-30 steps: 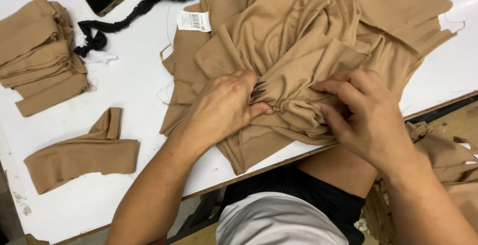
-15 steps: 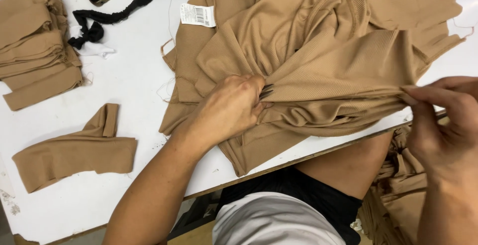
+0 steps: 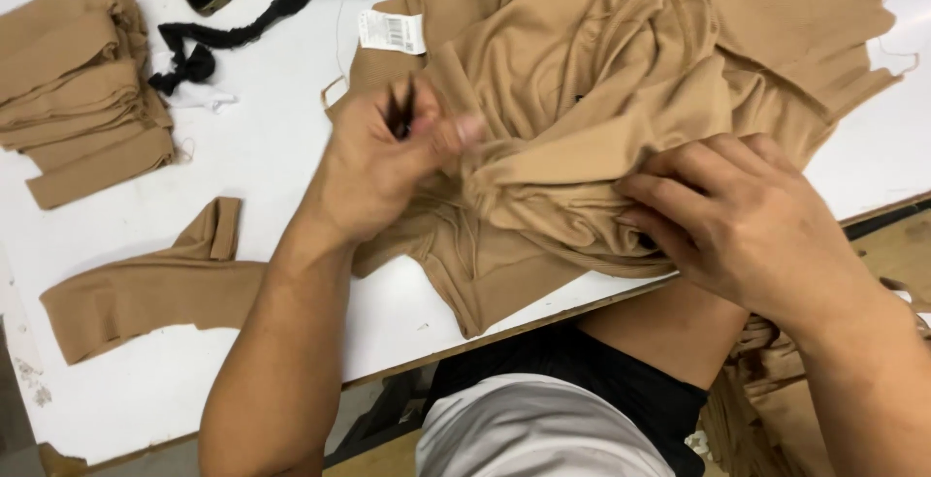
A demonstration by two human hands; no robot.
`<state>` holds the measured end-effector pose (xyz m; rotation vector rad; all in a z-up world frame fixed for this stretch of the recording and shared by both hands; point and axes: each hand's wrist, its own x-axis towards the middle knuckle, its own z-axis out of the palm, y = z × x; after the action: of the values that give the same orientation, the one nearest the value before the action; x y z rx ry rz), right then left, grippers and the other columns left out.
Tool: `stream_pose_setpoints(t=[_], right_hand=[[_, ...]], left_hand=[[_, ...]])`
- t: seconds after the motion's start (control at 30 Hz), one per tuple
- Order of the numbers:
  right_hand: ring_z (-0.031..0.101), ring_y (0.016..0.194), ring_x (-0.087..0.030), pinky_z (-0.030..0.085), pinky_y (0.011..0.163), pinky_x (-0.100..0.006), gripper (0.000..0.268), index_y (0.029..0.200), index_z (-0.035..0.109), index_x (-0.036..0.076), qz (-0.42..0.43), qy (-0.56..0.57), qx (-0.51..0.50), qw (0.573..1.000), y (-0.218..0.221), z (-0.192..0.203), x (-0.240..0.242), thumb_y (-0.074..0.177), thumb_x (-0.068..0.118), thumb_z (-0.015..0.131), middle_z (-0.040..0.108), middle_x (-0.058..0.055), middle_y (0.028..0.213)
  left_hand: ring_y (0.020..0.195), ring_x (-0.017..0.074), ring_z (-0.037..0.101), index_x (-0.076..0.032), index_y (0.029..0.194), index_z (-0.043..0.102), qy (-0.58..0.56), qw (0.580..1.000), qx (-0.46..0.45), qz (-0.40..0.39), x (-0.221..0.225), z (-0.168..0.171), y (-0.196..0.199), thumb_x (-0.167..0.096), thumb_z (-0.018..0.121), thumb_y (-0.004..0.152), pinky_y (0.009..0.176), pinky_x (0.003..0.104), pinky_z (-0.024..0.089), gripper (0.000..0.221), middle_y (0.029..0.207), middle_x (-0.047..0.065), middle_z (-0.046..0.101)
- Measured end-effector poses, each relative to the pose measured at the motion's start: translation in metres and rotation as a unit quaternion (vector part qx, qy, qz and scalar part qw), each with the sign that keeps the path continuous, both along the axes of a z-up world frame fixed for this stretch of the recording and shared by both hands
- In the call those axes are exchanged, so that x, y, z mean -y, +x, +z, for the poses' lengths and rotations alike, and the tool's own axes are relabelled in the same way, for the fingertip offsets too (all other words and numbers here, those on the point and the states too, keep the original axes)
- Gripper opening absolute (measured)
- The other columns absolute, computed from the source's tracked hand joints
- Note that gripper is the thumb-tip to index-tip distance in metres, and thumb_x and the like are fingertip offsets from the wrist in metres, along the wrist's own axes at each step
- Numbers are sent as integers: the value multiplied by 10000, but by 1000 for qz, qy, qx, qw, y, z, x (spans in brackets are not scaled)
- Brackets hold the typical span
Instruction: Trimming excess threads from sewn garments using thread snips
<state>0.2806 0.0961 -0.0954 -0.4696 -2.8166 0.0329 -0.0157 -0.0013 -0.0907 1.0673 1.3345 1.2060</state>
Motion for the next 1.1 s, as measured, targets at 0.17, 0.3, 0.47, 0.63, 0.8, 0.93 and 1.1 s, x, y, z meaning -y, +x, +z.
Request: stream_pose_setpoints(t=[0.17,0.3,0.47,0.63,0.8,0.93,1.1], right_hand=[[606,570,-135,436,448,-270,111,1074,650,138,-47,110,92,988,9,-7,-2,1077,249,640,622,-13,912],[643,658,-138,515,473,-288,109,1042,647,130,-33,54,64,996,36,-9,-13,1026,235,676,673,-3,894],[532,797,-297,411,765,-388,94,1033,666,-74,-90,-186,-111,972,87,-14,-21,1014,-14,735,575,-166,854],[686,791,-226,509,685,-359,470,1101,684,92,-184,-101,51,976,50,-12,-10,863,486,779,723,-23,882],[702,924,-340,543,872,-455,737,1160,800,-5,-171,-85,6,982,-12,29,27,820,647,753,755,-199,1023],[563,776,-219,481,700,-346,391,1118,663,102,-50,24,-86,995,-90,24,55,1036,482,618,596,-62,949],[598,706,-204,454,576,-313,114,927,576,75,-11,15,-163,986,-87,7,48,942,-35,551,567,-64,829]], left_hand=[[607,35,319,-205,719,398,94,985,-41,139,-1,-1,-8,-99,752,931,570,194,313,426,644,-98,358],[649,45,353,-202,715,361,90,981,-61,160,-2,-10,-12,-24,694,908,604,201,347,424,680,-78,367],[642,53,343,-203,722,366,107,981,-25,161,-4,-6,-10,19,668,899,615,211,351,415,684,-78,366],[643,68,329,-209,723,326,150,982,-31,112,-2,-1,-2,1,644,931,615,225,354,434,688,-68,345],[554,32,280,-196,706,321,145,985,-23,90,9,14,12,-15,691,935,521,202,284,471,621,-90,302],[615,78,380,-186,733,347,187,980,21,61,8,20,20,0,674,924,576,214,379,422,674,-33,405],[635,82,388,-180,714,309,168,978,0,120,7,8,2,9,647,905,618,225,383,432,680,-23,425]])
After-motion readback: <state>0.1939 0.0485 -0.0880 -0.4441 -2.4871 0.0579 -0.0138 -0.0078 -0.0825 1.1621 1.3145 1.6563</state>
